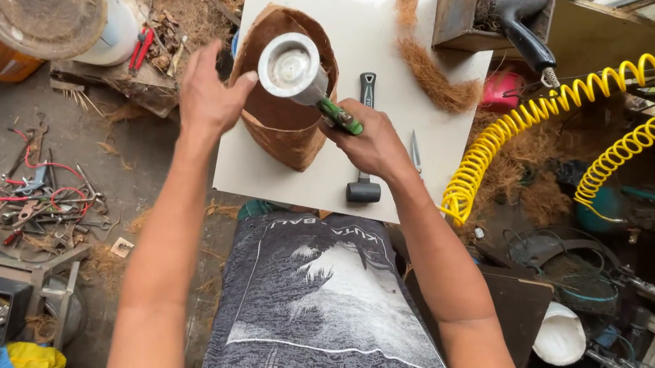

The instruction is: Shaping coconut fiber sheets into pots, applying a spray coating, and drying with a hair dryer

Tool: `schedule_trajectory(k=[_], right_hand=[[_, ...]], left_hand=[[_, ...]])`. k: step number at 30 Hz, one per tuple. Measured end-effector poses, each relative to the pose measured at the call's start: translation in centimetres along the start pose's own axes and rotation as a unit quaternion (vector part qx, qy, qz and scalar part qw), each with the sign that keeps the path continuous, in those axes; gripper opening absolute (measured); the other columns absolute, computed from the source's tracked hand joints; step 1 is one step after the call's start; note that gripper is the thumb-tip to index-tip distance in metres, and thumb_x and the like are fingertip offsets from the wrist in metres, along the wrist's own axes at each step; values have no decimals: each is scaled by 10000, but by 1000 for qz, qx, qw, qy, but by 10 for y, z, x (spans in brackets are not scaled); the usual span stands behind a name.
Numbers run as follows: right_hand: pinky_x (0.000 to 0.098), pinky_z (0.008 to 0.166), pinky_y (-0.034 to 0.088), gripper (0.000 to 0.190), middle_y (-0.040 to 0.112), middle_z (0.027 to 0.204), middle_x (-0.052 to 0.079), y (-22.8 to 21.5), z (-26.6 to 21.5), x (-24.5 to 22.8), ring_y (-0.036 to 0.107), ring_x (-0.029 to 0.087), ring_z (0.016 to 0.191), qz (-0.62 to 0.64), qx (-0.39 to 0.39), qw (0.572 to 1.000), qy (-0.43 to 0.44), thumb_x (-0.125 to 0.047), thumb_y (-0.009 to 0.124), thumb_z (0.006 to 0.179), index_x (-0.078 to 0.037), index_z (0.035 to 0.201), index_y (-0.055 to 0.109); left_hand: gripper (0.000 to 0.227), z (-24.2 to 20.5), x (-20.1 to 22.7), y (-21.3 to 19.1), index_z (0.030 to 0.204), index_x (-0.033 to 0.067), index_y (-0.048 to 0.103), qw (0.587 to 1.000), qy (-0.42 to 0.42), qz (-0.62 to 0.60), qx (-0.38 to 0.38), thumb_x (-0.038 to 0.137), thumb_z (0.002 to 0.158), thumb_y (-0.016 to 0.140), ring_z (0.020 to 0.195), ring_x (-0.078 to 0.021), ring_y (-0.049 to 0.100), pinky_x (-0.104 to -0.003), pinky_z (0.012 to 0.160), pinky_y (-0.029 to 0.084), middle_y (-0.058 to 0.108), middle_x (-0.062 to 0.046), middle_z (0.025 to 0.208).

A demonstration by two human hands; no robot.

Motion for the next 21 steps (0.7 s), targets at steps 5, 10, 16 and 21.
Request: schedule_trajectory(k=[5,10,16,21], right_hand=[[440,765,495,254,676,804,192,4,11,0,659,371,813,-26,-18,999,-37,-306,717,855,-122,1022,668],[470,781,485,279,662,840,210,4,14,2,653,422,862,-33,-18,998,-42,-347,712,848,-122,991,629],[467,750,486,273,647,803,187,0,13,0,650,402,823,-39,-19,998,-48,-347,723,856,-115,915,592],[449,721,494,246,646,776,161,-1,19,5,661,373,789,-40,-26,997,-61,-308,735,866,-114,880,586]], left_hand=[[285,22,6,6,1154,65,713,990,135,19,-22,4,989,488,970,-419,698,-502,913,516,733,-189,996],[311,17,-5,8,1166,60,712,985,169,-6,-19,-24,961,495,992,-415,680,-505,889,521,722,-210,1045],[307,11,13,-6,1206,4,698,983,179,-25,-28,-50,986,492,1021,-454,667,-537,910,506,707,-260,1072],[289,11,16,-6,1200,-8,699,984,176,-28,-28,-26,1019,474,1012,-449,674,-534,917,508,709,-268,1056]])
Point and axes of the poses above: each hand's wrist, its own z-axis towards the middle knuckle, its own y-axis out of the palm, x = y × z, the point moved 2 cm from there along z, towards the middle knuckle
